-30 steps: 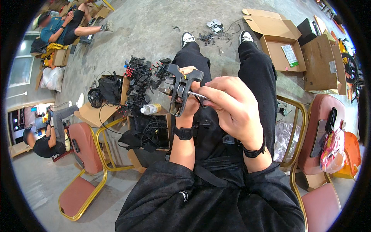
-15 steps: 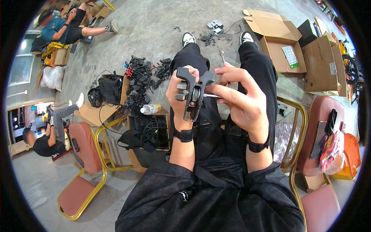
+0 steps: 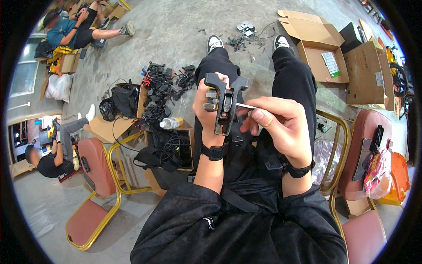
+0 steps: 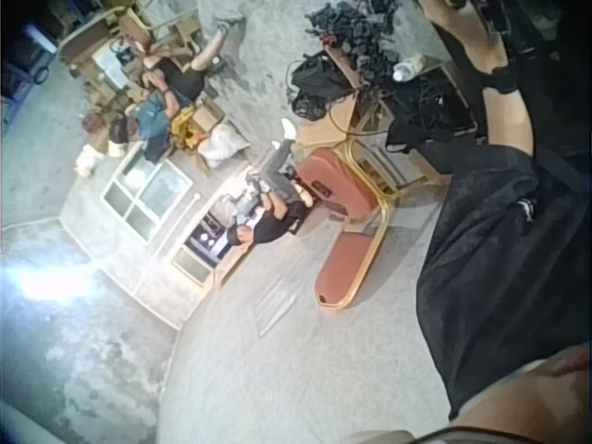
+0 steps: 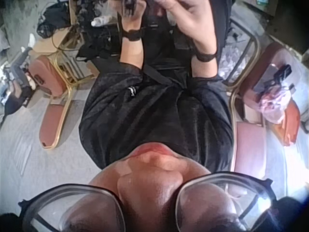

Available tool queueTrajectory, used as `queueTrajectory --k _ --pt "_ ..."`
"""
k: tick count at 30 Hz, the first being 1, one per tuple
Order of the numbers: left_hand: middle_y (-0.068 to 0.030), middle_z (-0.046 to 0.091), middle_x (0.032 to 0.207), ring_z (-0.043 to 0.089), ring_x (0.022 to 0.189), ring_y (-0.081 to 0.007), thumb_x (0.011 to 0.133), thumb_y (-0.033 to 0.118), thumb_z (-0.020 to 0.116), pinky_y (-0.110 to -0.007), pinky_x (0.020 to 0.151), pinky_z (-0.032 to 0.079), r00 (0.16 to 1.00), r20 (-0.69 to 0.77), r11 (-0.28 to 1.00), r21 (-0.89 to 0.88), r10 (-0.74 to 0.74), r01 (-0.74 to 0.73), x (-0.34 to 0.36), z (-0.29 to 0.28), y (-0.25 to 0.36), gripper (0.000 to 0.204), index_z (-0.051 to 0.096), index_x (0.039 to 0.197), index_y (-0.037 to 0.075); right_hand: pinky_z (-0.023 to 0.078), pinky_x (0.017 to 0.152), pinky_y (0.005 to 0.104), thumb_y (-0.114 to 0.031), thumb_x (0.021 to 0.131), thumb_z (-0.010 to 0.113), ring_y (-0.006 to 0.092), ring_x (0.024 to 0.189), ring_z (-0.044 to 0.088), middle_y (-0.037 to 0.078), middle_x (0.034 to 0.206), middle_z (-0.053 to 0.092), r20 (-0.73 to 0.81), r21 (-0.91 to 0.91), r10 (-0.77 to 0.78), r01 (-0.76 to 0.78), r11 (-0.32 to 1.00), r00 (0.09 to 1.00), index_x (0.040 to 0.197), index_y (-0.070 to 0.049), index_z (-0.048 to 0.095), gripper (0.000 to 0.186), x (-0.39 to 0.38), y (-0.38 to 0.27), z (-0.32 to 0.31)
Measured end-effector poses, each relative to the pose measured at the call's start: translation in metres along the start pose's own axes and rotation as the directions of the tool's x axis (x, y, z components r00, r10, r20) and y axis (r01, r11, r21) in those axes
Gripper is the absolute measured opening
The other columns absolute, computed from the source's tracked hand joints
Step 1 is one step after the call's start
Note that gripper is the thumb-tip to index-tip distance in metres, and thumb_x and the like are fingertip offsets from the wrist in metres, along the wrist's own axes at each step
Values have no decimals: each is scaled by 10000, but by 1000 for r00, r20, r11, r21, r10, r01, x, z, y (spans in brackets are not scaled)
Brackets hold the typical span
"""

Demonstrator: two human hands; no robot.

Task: The person manipulates a black plastic component, using pliers to pull and cut small pieces and an Allen key to tighten a screw within the assembly while holding it in their lap.

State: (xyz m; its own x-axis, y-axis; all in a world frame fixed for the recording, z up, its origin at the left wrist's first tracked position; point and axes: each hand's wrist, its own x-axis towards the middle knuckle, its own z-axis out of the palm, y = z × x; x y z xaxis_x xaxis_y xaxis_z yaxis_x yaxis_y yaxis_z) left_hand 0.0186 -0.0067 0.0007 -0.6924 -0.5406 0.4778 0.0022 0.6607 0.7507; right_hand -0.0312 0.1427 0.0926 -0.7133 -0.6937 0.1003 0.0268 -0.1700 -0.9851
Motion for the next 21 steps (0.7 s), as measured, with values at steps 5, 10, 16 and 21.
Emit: queueTrajectory --k 5,10,16,21 --pt "-130 644 1026 644 862 -191 741 -69 654 -276 737 505 988 -115 959 -251 107 -133 14 -1 12 291 568 1016 -21 479 554 233 -102 903 570 93 598 553 59 735 627 102 394 245 -265 880 964 980 80 646 212 -3 -7 -1" --pt "-162 603 1180 651 921 -190 750 -38 657 -276 759 524 995 -42 981 -172 86 -92 11 -4 9 424 557 1161 -10 503 542 260 -102 904 547 126 545 563 69 635 587 13 374 254 -240 896 967 954 98 640 227 -5 -10 6" --pt "-163 567 1232 667 849 -186 697 48 731 -268 708 539 982 -39 981 -51 186 -188 8 -7 7 566 527 1223 -3 524 568 263 -109 906 542 171 689 631 116 816 614 44 337 213 -216 917 976 966 82 642 224 -4 -12 0" --pt "-168 574 1220 666 820 -186 682 81 746 -276 703 544 995 66 997 34 69 -71 0 -10 5 569 532 1204 3 544 636 253 -113 909 558 175 866 633 119 1048 594 81 370 171 -189 910 982 1003 54 646 211 -3 -9 -2"
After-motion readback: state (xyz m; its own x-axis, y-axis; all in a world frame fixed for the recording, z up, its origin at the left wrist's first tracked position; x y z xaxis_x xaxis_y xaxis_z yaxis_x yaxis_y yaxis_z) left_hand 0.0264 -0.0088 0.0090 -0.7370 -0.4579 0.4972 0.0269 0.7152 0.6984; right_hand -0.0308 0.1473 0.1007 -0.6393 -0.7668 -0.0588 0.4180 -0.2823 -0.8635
